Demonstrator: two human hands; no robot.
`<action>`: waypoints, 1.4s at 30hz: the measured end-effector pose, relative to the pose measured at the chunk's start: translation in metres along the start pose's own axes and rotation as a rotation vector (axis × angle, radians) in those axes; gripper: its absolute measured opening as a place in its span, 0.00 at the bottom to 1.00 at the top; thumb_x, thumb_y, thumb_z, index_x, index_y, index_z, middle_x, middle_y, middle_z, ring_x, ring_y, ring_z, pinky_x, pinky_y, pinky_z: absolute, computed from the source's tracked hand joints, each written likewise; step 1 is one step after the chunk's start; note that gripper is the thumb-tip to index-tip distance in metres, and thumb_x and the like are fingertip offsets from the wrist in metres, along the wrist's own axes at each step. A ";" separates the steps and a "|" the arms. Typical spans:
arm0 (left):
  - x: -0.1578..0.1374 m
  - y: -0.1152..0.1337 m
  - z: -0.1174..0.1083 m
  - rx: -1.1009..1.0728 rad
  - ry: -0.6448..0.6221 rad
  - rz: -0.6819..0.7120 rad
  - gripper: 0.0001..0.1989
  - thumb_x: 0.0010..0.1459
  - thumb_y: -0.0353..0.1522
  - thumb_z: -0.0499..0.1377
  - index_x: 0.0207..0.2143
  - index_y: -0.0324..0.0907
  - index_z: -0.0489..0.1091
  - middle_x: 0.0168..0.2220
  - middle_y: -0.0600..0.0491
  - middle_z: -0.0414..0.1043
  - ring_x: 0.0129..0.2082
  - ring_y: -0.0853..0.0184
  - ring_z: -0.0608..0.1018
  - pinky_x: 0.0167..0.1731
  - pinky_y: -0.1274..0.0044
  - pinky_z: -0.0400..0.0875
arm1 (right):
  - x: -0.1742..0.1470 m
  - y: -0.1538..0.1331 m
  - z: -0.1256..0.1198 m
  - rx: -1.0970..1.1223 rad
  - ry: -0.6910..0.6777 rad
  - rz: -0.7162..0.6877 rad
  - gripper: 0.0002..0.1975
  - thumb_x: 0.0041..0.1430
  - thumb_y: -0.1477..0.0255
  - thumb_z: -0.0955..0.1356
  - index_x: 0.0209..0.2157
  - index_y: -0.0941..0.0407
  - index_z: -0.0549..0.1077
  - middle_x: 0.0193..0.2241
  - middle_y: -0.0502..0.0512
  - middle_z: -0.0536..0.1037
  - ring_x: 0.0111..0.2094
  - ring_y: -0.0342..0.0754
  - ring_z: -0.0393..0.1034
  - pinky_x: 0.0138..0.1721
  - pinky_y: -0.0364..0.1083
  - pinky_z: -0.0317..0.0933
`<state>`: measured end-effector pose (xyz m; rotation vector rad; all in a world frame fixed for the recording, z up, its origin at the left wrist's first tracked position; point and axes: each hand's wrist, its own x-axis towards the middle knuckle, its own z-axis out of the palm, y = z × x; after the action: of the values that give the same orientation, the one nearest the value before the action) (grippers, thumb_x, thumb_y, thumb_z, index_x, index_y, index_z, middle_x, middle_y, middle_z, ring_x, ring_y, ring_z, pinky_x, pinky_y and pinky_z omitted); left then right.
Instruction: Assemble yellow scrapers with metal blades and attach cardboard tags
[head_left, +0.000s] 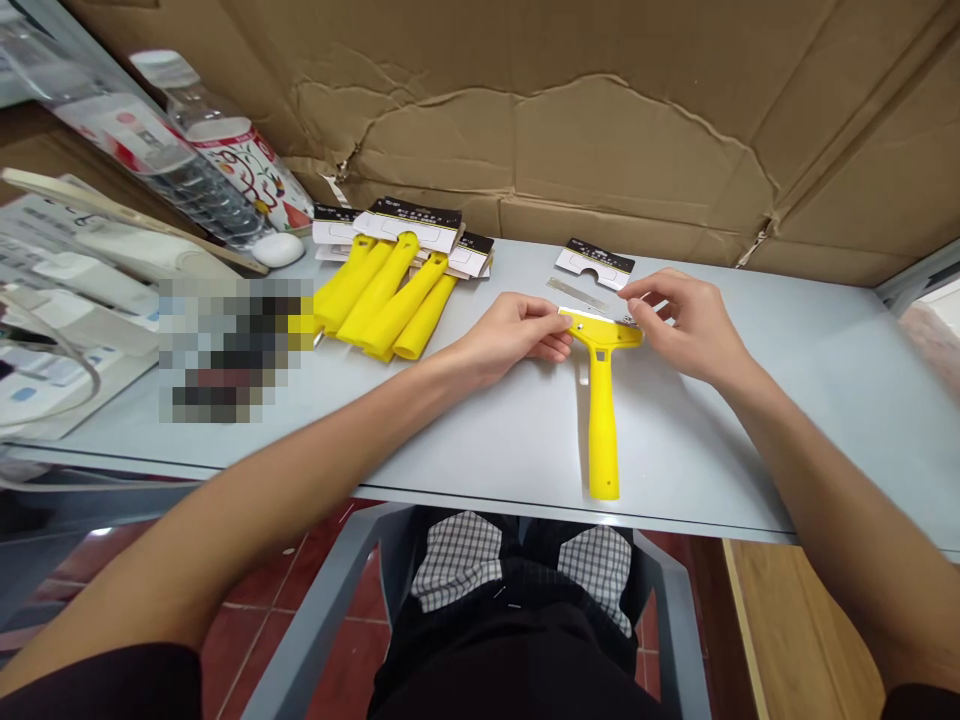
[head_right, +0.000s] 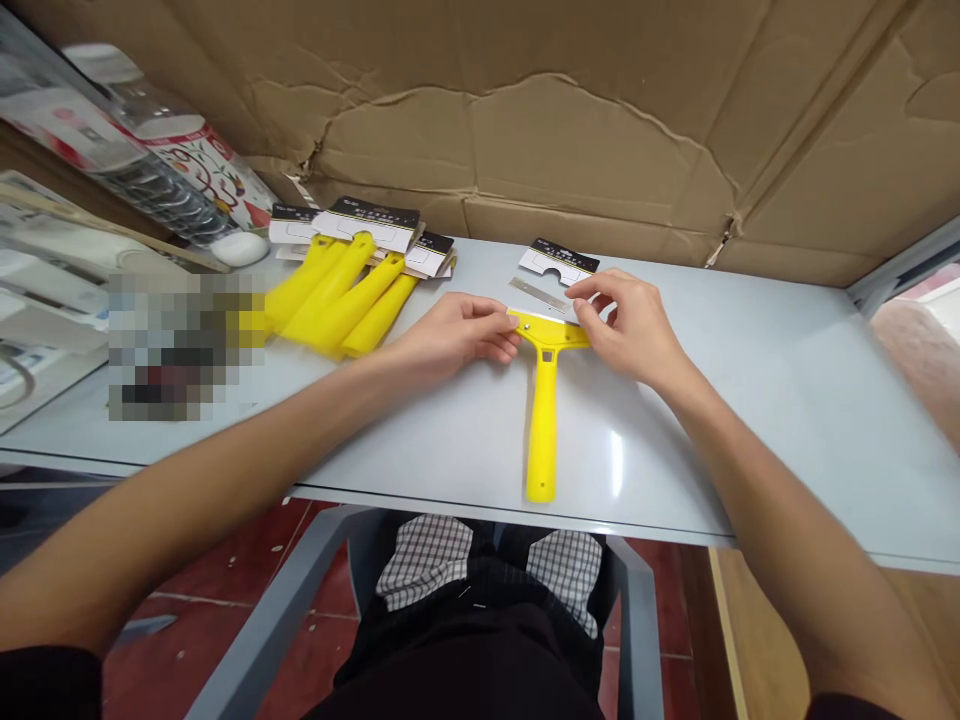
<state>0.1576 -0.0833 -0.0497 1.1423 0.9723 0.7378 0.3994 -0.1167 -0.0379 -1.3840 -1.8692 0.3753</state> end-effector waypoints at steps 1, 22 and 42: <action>0.001 0.000 -0.002 -0.006 0.007 0.015 0.09 0.69 0.25 0.66 0.33 0.32 0.80 0.29 0.46 0.83 0.25 0.71 0.82 0.32 0.78 0.80 | 0.000 0.002 0.001 0.001 0.001 0.025 0.11 0.66 0.69 0.70 0.44 0.51 0.85 0.45 0.58 0.86 0.40 0.54 0.79 0.37 0.53 0.73; 0.000 0.000 -0.004 -0.013 -0.031 0.055 0.07 0.66 0.26 0.68 0.33 0.33 0.81 0.29 0.47 0.83 0.25 0.71 0.81 0.33 0.78 0.79 | -0.015 0.004 0.021 -0.194 -0.126 -0.375 0.33 0.69 0.84 0.62 0.61 0.36 0.80 0.62 0.57 0.74 0.58 0.60 0.72 0.53 0.63 0.70; 0.000 -0.001 -0.004 0.012 -0.021 0.034 0.06 0.65 0.27 0.69 0.34 0.33 0.81 0.30 0.46 0.83 0.26 0.70 0.82 0.33 0.77 0.80 | -0.014 0.002 0.021 -0.168 -0.120 -0.384 0.24 0.67 0.84 0.62 0.52 0.45 0.81 0.58 0.60 0.76 0.60 0.62 0.73 0.54 0.64 0.71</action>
<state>0.1545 -0.0820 -0.0513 1.1777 0.9431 0.7469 0.3877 -0.1241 -0.0586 -1.0896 -2.2529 0.1112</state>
